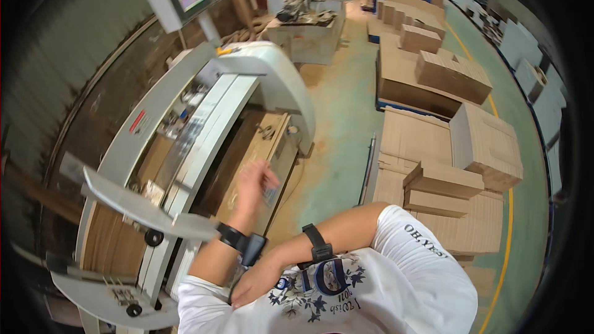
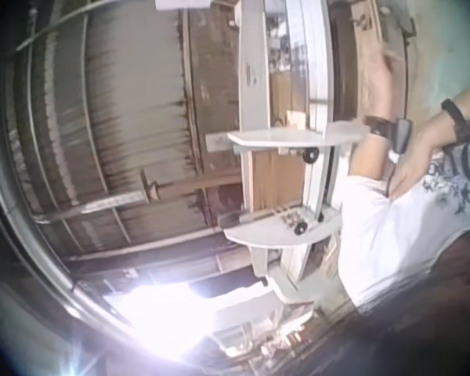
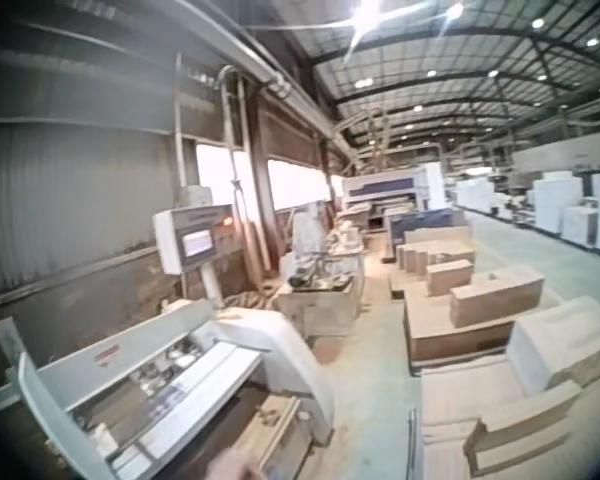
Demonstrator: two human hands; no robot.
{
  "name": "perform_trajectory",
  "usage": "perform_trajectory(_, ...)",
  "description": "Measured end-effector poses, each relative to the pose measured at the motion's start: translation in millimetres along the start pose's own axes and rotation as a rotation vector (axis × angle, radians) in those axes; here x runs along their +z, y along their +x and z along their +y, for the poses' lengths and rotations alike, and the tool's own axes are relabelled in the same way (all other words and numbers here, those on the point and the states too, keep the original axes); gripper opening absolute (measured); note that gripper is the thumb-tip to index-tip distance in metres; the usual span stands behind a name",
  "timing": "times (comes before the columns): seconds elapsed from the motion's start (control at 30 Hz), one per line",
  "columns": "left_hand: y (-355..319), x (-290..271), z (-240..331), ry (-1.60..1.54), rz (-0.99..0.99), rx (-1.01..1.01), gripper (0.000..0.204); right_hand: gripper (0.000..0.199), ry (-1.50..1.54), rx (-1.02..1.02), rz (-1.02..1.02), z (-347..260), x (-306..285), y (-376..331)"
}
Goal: Feeding wooden panels into industrial woodworking machinery and stacking the processed pieces.
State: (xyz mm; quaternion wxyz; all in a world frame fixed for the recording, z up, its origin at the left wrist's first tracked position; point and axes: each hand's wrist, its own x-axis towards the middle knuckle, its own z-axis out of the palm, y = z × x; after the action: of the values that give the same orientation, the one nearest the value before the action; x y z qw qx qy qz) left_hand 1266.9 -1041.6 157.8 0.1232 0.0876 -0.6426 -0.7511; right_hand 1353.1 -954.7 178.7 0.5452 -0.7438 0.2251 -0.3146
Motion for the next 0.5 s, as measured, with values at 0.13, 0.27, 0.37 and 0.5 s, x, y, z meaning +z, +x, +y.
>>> perform_trajectory(0.13,-14.6,20.2,-110.2,-0.346,-0.515,-0.783,0.015,0.044,-0.161,0.045,0.035,16.8,-39.6,-110.3)
perform_trajectory(0.27,-11.5,2.4,-141.2,-0.233,-0.593,-0.966,0.015,0.044,0.472,0.128,0.683,17.9,-44.0,-266.9)
perform_trajectory(0.37,24.1,-20.2,-155.6,-0.141,-0.454,-0.98,0.015,0.046,0.526,0.122,1.069,19.5,-56.7,-344.1)
perform_trajectory(0.5,95.6,-50.6,-183.8,-0.071,-0.323,-0.947,0.015,0.05,0.482,-0.043,1.383,38.9,-101.7,-413.3)
